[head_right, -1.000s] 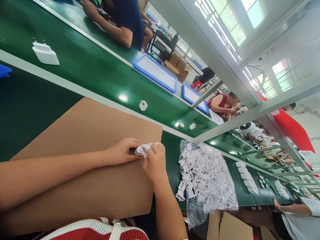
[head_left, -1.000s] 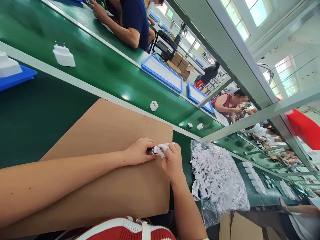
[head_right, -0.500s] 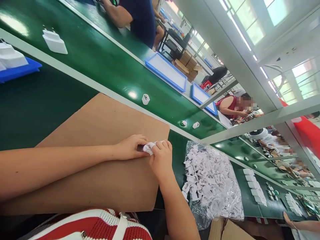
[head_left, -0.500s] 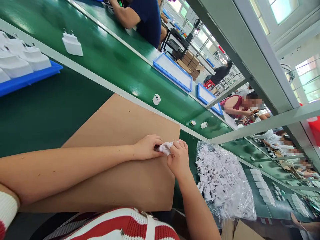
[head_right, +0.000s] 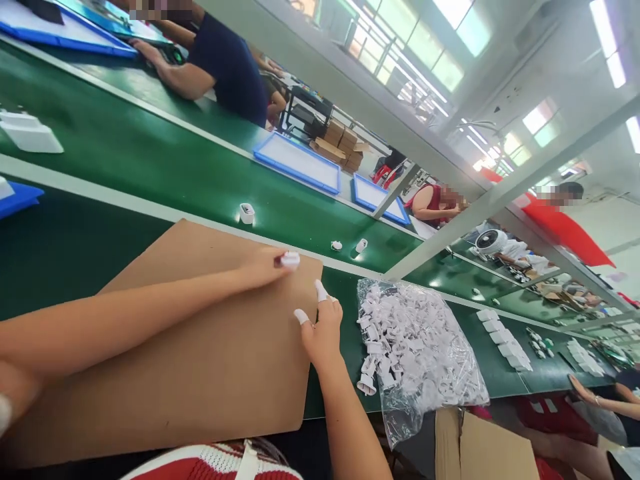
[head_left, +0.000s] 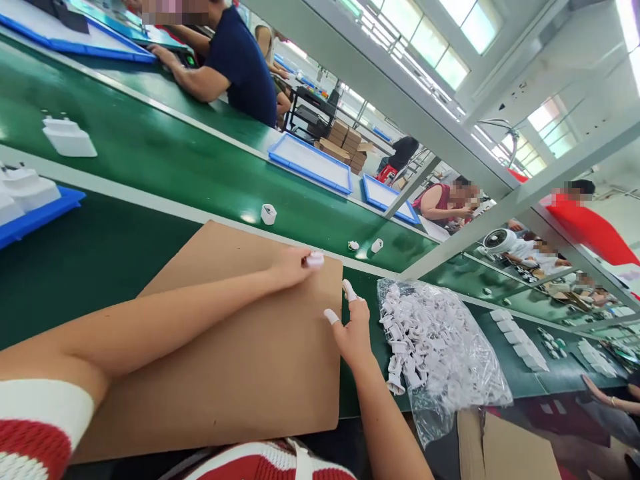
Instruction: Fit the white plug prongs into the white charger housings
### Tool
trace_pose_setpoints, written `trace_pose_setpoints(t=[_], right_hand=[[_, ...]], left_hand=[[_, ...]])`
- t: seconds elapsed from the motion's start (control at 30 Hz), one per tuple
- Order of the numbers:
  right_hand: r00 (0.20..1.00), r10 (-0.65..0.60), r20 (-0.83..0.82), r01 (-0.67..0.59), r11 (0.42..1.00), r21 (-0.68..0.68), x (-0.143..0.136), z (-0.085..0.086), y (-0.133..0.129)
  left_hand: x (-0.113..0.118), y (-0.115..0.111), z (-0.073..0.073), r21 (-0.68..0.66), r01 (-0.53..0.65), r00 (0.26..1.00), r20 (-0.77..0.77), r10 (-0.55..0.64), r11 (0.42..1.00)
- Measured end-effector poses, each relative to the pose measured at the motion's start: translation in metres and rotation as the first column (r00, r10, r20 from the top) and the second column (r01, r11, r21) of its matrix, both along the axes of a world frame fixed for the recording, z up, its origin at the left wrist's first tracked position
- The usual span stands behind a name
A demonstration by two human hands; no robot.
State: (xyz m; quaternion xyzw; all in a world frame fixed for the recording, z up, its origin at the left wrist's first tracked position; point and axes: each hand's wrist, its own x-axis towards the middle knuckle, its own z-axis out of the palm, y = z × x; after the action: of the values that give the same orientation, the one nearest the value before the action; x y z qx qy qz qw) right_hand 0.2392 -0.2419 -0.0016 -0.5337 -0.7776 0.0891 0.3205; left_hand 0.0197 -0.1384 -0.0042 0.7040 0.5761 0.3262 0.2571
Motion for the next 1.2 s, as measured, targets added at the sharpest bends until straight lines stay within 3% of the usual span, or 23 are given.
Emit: trace_pose_setpoints(t=[0.13,0.23,0.37,0.47,0.53,0.67,0.77,0.87,0.97,1.07,1.13,1.2], right_hand=[[0.998,-0.053,0.027,0.056,0.994,-0.093,0.016,-0.003,0.005],[0.996,-0.073,0.053,0.079,0.99,-0.117,0.019,-0.001,0.028],[0.99,-0.112,0.082,0.124,0.979,-0.159,0.009,0.003,0.086],[0.984,-0.155,0.092,0.17,0.966,-0.194,-0.012,0.003,0.137],[0.974,-0.202,0.102,0.22,0.949,-0.226,-0.028,0.002,0.167],[0.945,-0.304,0.12,0.326,0.895,-0.305,-0.057,0.0,0.206],[0.931,-0.349,0.107,0.364,0.872,-0.326,-0.069,-0.003,0.222],[0.936,-0.348,0.057,0.347,0.882,-0.319,-0.074,-0.006,0.229],[0.957,-0.288,-0.009,0.273,0.917,-0.291,-0.072,-0.008,0.223],[0.982,-0.179,-0.055,0.16,0.956,-0.245,-0.057,-0.004,0.199],[0.993,-0.105,-0.06,0.091,0.974,-0.209,-0.033,0.003,0.172],[0.997,-0.049,-0.052,0.04,0.984,-0.176,0.003,0.013,0.139]], left_hand=[[-0.011,0.073,0.012,0.067,-0.176,0.977,-0.114,0.183,0.982],[-0.018,0.102,0.014,0.085,-0.238,0.953,-0.17,0.25,0.968],[-0.032,0.1,0.005,0.162,-0.324,0.918,-0.186,0.351,0.932],[-0.058,0.09,-0.004,0.28,-0.502,0.83,-0.11,0.547,0.818],[-0.085,0.088,-0.01,0.237,-0.617,0.767,-0.036,0.641,0.751],[-0.136,0.097,-0.011,0.019,-0.604,0.797,-0.007,0.604,0.797],[-0.149,0.099,-0.004,0.032,-0.593,0.805,-0.007,0.594,0.804],[-0.131,0.088,0.007,0.131,-0.596,0.802,0.06,0.594,0.792],[-0.09,0.073,0.017,0.173,-0.441,0.889,0.222,0.401,0.881],[-0.04,0.069,0.024,0.001,-0.209,0.91,0.365,0.194,0.978],[-0.007,0.074,0.027,-0.11,-0.153,0.902,0.389,0.184,0.982],[0.022,0.085,0.03,-0.155,-0.173,0.903,0.369,0.22,0.973]])
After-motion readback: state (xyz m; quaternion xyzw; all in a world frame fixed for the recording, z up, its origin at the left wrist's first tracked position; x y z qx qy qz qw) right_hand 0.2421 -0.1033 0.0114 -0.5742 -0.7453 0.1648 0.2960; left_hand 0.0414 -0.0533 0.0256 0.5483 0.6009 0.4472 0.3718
